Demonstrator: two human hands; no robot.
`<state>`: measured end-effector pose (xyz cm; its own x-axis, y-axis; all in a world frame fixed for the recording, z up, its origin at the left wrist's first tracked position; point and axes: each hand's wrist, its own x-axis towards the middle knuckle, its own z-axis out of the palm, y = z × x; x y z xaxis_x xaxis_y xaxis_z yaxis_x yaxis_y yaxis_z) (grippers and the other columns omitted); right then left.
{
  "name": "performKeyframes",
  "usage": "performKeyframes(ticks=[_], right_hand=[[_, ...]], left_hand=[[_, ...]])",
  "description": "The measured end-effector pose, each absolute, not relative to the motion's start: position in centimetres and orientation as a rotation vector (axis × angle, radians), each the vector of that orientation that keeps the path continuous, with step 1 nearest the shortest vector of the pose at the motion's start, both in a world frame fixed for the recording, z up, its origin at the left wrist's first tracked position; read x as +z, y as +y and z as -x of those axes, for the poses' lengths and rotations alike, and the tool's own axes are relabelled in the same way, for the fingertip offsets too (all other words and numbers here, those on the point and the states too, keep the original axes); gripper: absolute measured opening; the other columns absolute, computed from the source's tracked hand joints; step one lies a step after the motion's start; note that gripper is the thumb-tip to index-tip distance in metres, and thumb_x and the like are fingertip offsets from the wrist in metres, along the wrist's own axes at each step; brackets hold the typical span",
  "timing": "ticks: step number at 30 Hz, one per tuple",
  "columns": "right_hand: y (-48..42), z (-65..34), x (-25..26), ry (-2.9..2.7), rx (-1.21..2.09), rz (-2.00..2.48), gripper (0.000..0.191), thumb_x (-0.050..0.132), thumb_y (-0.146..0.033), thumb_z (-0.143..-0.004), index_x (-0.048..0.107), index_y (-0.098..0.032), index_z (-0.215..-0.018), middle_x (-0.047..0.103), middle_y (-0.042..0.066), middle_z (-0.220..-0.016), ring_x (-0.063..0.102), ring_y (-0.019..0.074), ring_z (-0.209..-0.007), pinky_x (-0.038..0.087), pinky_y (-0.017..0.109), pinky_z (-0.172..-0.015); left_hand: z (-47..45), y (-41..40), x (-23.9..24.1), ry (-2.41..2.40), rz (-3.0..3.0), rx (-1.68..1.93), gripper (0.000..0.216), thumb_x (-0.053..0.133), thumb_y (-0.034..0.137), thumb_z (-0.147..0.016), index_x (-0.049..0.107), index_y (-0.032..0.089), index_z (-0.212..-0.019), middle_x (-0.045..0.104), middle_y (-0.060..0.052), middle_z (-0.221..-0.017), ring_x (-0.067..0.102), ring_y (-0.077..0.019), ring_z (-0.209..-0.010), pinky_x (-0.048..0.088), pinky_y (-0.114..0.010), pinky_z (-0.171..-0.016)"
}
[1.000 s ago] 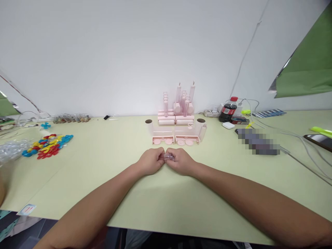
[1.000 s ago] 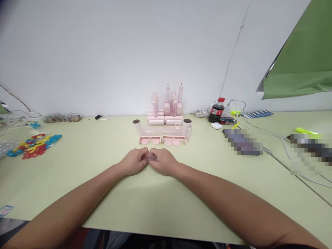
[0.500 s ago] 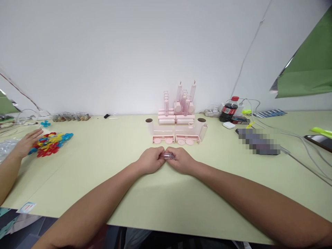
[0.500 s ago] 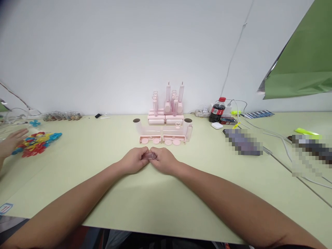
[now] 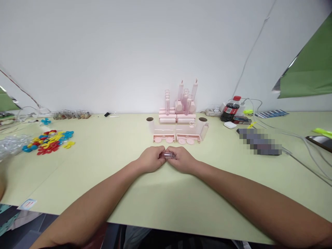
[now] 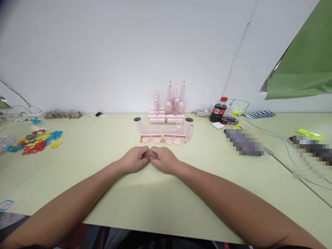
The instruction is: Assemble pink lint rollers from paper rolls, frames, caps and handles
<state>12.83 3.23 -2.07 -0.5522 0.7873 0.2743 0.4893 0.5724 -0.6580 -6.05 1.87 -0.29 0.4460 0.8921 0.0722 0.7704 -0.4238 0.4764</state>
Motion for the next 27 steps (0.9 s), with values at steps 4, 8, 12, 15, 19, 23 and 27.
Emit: performKeyframes(ticks=[4, 8, 12, 15, 19, 23, 27], right_hand=[[3.3, -12.86, -2.05, -2.259, 0.7, 1.021, 0.004, 0.055, -0.016, -0.074, 0.056, -0.019, -0.076, 0.061, -0.001, -0.067, 0.052, 0.0145, -0.062, 0.034, 0.024, -0.057], [3.33, -12.86, -2.05, -2.272, 0.701, 1.034, 0.005, 0.055, -0.016, -0.074, 0.057, -0.019, -0.077, 0.063, -0.001, -0.069, 0.053, 0.0147, -0.063, 0.034, 0.024, -0.058], [3.28, -12.82, -1.96, -2.274, 0.71, 1.037, 0.004, 0.055, -0.016, -0.075, 0.057, -0.02, -0.076, 0.062, -0.001, -0.069, 0.053, 0.0148, -0.063, 0.034, 0.025, -0.058], [3.23, -12.8, -1.85, -2.271, 0.712, 1.039, 0.004, 0.055, -0.016, -0.075, 0.056, -0.02, -0.075, 0.061, -0.001, -0.068, 0.052, 0.0146, -0.062, 0.033, 0.025, -0.057], [3.18, -12.8, -1.72, -2.272, 0.715, 1.034, 0.004, 0.054, -0.016, -0.075, 0.055, -0.02, -0.074, 0.062, -0.001, -0.068, 0.052, 0.0148, -0.062, 0.033, 0.025, -0.058], [3.16, -12.83, -1.68, -2.279, 0.722, 1.057, 0.004, 0.054, -0.016, -0.075, 0.056, -0.02, -0.075, 0.062, -0.001, -0.068, 0.052, 0.0149, -0.062, 0.033, 0.025, -0.057], [3.24, -12.85, -1.82, -2.284, 0.721, 1.039, 0.005, 0.054, -0.015, -0.075, 0.056, -0.02, -0.076, 0.062, -0.001, -0.069, 0.052, 0.0144, -0.063, 0.033, 0.024, -0.057]], left_hand=[[5.98, 1.79, -0.14, 1.411, -2.321, 0.444, 0.009, 0.051, 0.025, -0.078, 0.045, 0.021, -0.073, 0.061, 0.001, -0.072, 0.055, -0.0159, -0.065, 0.035, -0.025, -0.056], [5.99, 1.77, -0.05, 1.412, -2.331, 0.439, 0.009, 0.052, 0.025, -0.078, 0.046, 0.021, -0.072, 0.061, 0.001, -0.072, 0.055, -0.0159, -0.065, 0.035, -0.026, -0.055], [5.97, 1.79, 0.03, 1.412, -2.329, 0.431, 0.008, 0.052, 0.026, -0.078, 0.047, 0.021, -0.073, 0.061, 0.001, -0.073, 0.056, -0.0161, -0.066, 0.036, -0.026, -0.056], [5.91, 1.79, 0.07, 1.419, -2.325, 0.416, 0.007, 0.052, 0.025, -0.079, 0.049, 0.021, -0.074, 0.063, 0.001, -0.075, 0.057, -0.0167, -0.067, 0.037, -0.026, -0.057], [5.9, 1.77, 0.04, 1.426, -2.324, 0.41, 0.006, 0.052, 0.025, -0.078, 0.049, 0.021, -0.075, 0.063, 0.0, -0.075, 0.057, -0.0169, -0.068, 0.036, -0.026, -0.058], [5.98, 1.74, 0.01, 1.409, -2.33, 0.433, 0.008, 0.052, 0.025, -0.078, 0.047, 0.021, -0.073, 0.062, 0.001, -0.073, 0.056, -0.0163, -0.066, 0.035, -0.026, -0.056], [6.01, 1.75, 0.02, 1.408, -2.324, 0.434, 0.008, 0.052, 0.026, -0.078, 0.046, 0.021, -0.073, 0.062, 0.001, -0.073, 0.056, -0.0163, -0.066, 0.035, -0.026, -0.056]])
